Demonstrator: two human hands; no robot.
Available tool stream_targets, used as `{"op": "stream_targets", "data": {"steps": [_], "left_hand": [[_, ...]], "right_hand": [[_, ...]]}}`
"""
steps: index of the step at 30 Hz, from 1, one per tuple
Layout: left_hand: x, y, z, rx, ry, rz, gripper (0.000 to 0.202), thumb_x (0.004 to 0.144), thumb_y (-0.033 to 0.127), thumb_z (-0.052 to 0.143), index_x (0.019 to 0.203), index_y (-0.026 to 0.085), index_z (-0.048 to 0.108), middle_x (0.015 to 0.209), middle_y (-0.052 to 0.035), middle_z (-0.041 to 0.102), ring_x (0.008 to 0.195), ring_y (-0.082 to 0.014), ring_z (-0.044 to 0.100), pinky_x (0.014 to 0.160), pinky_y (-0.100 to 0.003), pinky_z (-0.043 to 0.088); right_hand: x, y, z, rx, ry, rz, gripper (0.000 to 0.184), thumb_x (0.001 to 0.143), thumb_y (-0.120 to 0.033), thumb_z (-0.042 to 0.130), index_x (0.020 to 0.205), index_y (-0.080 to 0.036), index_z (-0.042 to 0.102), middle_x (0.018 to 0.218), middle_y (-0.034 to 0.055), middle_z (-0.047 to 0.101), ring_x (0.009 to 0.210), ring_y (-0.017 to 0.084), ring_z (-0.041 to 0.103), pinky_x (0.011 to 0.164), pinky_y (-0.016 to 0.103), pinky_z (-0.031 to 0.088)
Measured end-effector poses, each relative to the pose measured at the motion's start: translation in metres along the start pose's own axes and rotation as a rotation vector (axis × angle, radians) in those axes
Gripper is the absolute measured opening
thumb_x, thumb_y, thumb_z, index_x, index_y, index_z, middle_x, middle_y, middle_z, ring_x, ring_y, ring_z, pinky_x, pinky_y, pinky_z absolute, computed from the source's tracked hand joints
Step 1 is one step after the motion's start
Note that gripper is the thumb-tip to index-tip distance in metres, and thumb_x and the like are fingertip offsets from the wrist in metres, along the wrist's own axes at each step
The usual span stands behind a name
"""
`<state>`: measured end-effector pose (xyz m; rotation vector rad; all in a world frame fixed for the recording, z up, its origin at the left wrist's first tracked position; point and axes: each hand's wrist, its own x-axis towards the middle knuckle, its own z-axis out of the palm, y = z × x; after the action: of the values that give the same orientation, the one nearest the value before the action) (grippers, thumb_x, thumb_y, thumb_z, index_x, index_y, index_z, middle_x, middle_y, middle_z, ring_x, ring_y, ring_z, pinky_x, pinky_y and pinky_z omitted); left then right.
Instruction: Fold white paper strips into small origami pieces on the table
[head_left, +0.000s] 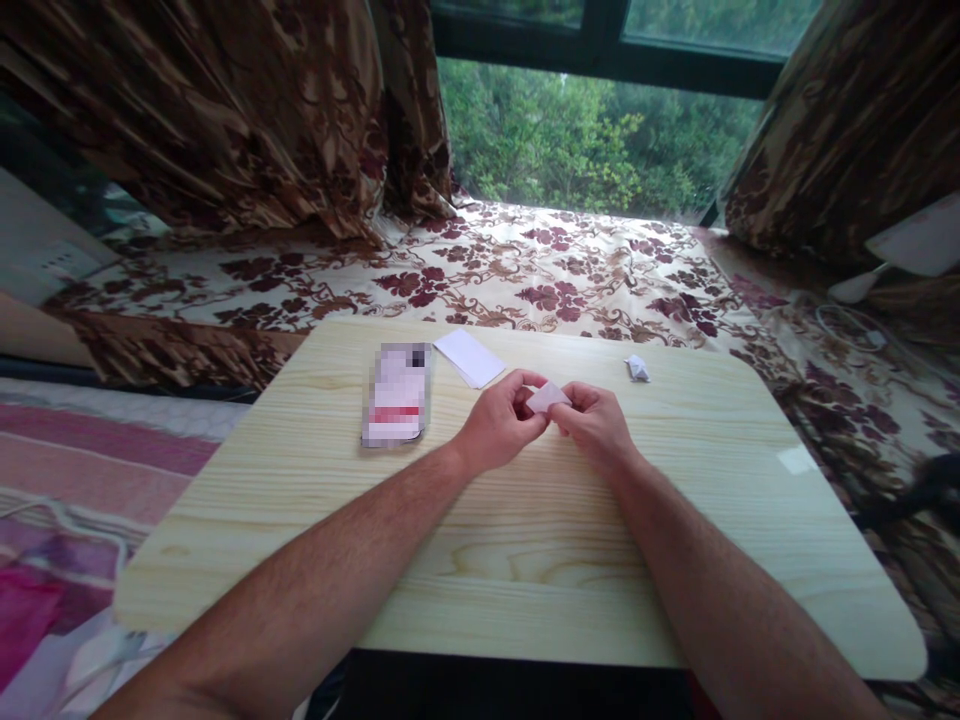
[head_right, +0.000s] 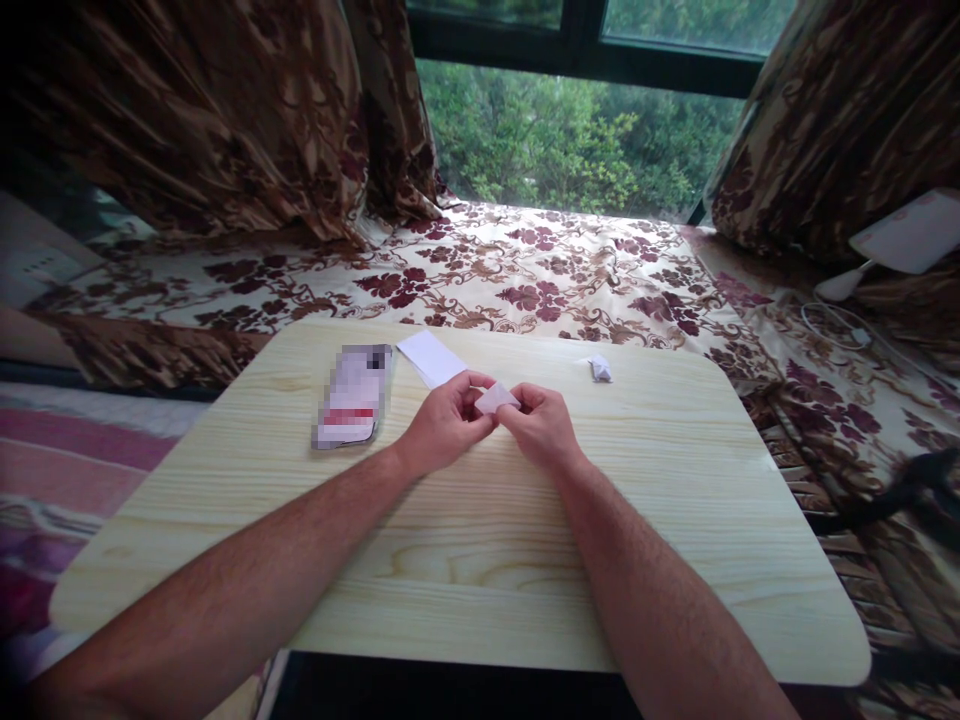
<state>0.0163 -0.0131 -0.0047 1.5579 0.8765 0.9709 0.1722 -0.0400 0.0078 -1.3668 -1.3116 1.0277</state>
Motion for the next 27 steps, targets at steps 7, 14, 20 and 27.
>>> {"op": "stream_targets", "data": {"steps": [7, 14, 20, 27], "left_hand": [[0.0035, -0.0008, -0.0018, -0.027, 0.046, 0.013, 0.033, 0.075, 0.025, 0.069, 0.105, 0.016, 0.057, 0.08, -0.0011, 0.067, 0.064, -0.0104, 0.06, 0.058, -0.02, 0.044], [0.0042, -0.0032, -0.0028, -0.03, 0.053, -0.003, 0.032, 0.075, 0.025, 0.069, 0.104, 0.016, 0.058, 0.081, -0.0017, 0.068, 0.066, -0.0115, 0.061, 0.059, -0.021, 0.045], [0.0063, -0.0016, -0.0042, -0.061, 0.081, -0.018, 0.031, 0.074, 0.023, 0.069, 0.103, 0.016, 0.059, 0.081, -0.0017, 0.068, 0.068, -0.0123, 0.062, 0.062, -0.022, 0.047], [0.0059, -0.0025, -0.0037, -0.051, 0.078, -0.026, 0.032, 0.073, 0.024, 0.07, 0.103, 0.016, 0.059, 0.083, -0.002, 0.069, 0.069, -0.0127, 0.063, 0.062, -0.023, 0.047]], "right_hand": [[0.0015, -0.0007, -0.0015, 0.033, -0.023, 0.027, 0.01, 0.069, -0.023, 0.062, 0.062, -0.017, 0.056, 0.05, -0.0051, 0.052, 0.046, 0.009, 0.041, 0.047, 0.023, 0.028], [0.0031, 0.0019, 0.0008, 0.01, -0.009, 0.008, 0.011, 0.07, -0.024, 0.063, 0.063, -0.017, 0.057, 0.05, -0.005, 0.053, 0.046, 0.009, 0.041, 0.046, 0.023, 0.027], [0.0038, 0.0014, -0.0003, 0.015, -0.02, 0.04, 0.01, 0.071, -0.025, 0.065, 0.066, -0.017, 0.06, 0.052, -0.0037, 0.056, 0.046, 0.01, 0.046, 0.047, 0.024, 0.033], [0.0039, 0.0028, -0.0003, 0.002, -0.006, 0.029, 0.011, 0.071, -0.024, 0.063, 0.064, -0.017, 0.059, 0.049, -0.0044, 0.054, 0.044, 0.009, 0.043, 0.045, 0.023, 0.03]]}}
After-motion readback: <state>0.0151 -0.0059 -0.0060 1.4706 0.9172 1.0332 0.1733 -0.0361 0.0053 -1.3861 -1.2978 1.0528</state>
